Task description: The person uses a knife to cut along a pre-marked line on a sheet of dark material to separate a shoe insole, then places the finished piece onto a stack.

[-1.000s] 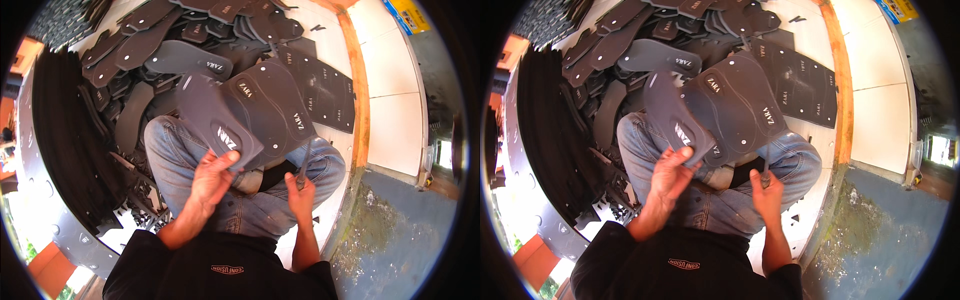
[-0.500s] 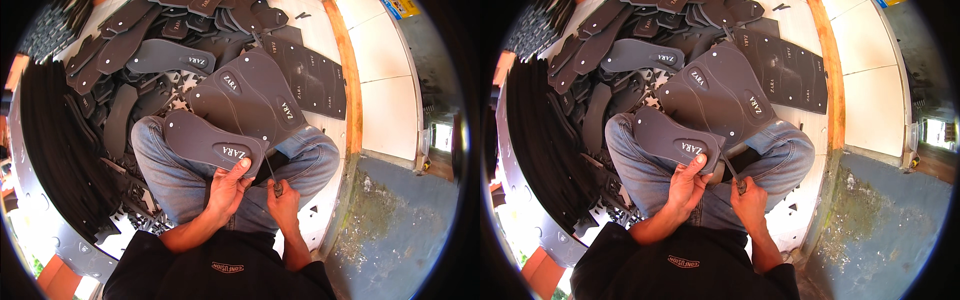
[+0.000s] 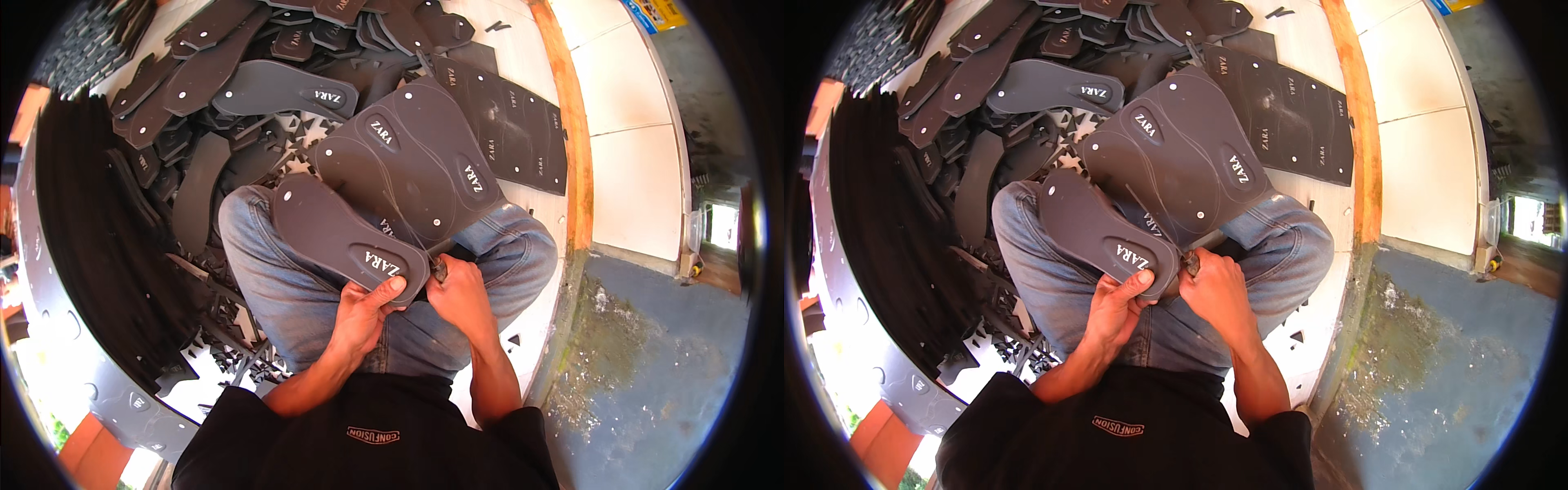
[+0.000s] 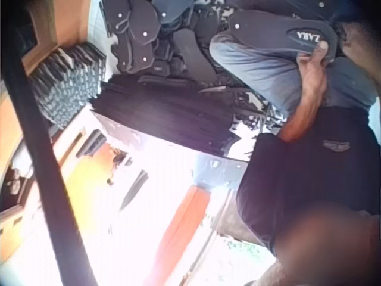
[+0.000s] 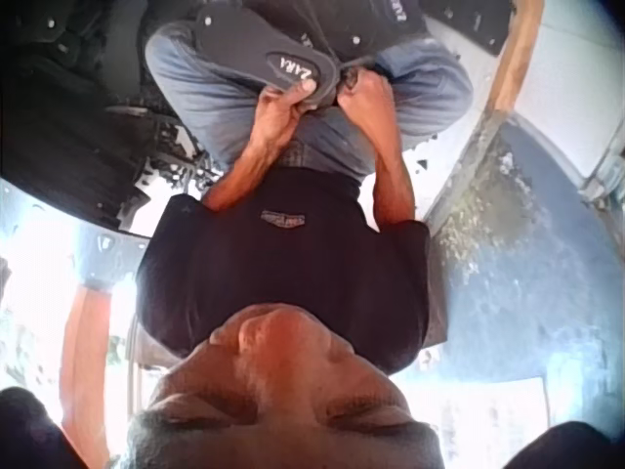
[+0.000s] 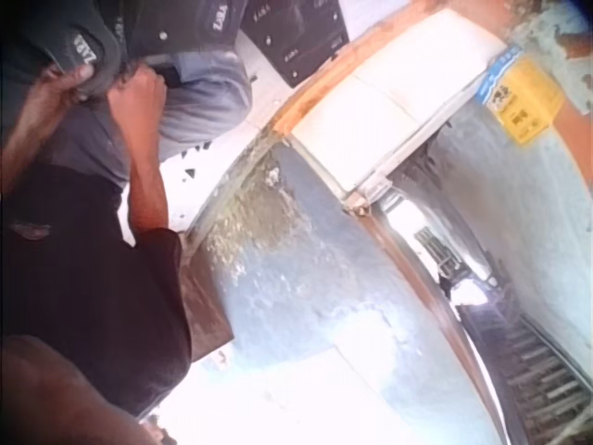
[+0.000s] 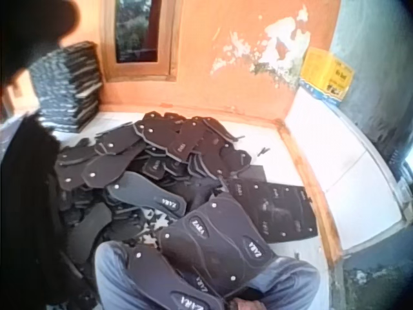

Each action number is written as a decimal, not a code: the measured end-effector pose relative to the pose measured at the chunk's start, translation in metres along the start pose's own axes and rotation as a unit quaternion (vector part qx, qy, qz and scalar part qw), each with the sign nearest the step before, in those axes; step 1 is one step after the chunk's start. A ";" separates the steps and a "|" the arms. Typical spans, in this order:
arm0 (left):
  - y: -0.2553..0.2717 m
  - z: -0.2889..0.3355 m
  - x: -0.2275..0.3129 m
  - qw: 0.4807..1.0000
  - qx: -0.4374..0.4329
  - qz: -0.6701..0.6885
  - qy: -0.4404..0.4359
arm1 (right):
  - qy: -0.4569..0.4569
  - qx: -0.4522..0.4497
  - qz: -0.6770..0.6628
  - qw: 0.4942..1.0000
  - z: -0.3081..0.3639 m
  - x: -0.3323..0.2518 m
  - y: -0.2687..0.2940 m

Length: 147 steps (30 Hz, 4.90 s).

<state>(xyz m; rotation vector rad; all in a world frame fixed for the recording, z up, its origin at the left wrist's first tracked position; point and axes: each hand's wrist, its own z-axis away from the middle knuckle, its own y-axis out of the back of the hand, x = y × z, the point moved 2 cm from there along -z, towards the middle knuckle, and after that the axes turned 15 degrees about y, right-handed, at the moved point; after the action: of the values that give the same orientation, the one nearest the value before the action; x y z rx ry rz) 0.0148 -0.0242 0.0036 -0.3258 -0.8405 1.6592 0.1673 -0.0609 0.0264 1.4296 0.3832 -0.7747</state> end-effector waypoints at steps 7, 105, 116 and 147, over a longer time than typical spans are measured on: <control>-0.048 -0.032 0.148 0.949 0.007 -0.242 -0.200 | -0.099 0.134 -0.157 0.974 0.009 0.023 0.008; 0.006 0.009 0.022 0.973 0.180 -0.071 0.124 | 0.042 0.049 -0.195 0.979 -0.002 0.016 -0.110; 0.014 0.020 0.029 0.968 0.180 -0.099 0.143 | 0.095 0.073 -0.192 0.974 -0.022 0.028 -0.114; 0.041 0.043 0.034 0.976 0.138 -0.109 0.129 | 0.187 0.044 0.060 0.979 -0.134 0.005 -0.105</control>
<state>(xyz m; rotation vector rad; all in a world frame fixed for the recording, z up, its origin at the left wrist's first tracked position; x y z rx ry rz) -0.0516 -0.0096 0.0133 -0.2392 -0.4273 1.4675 0.1276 0.0717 -0.0725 1.6701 0.5495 -0.4260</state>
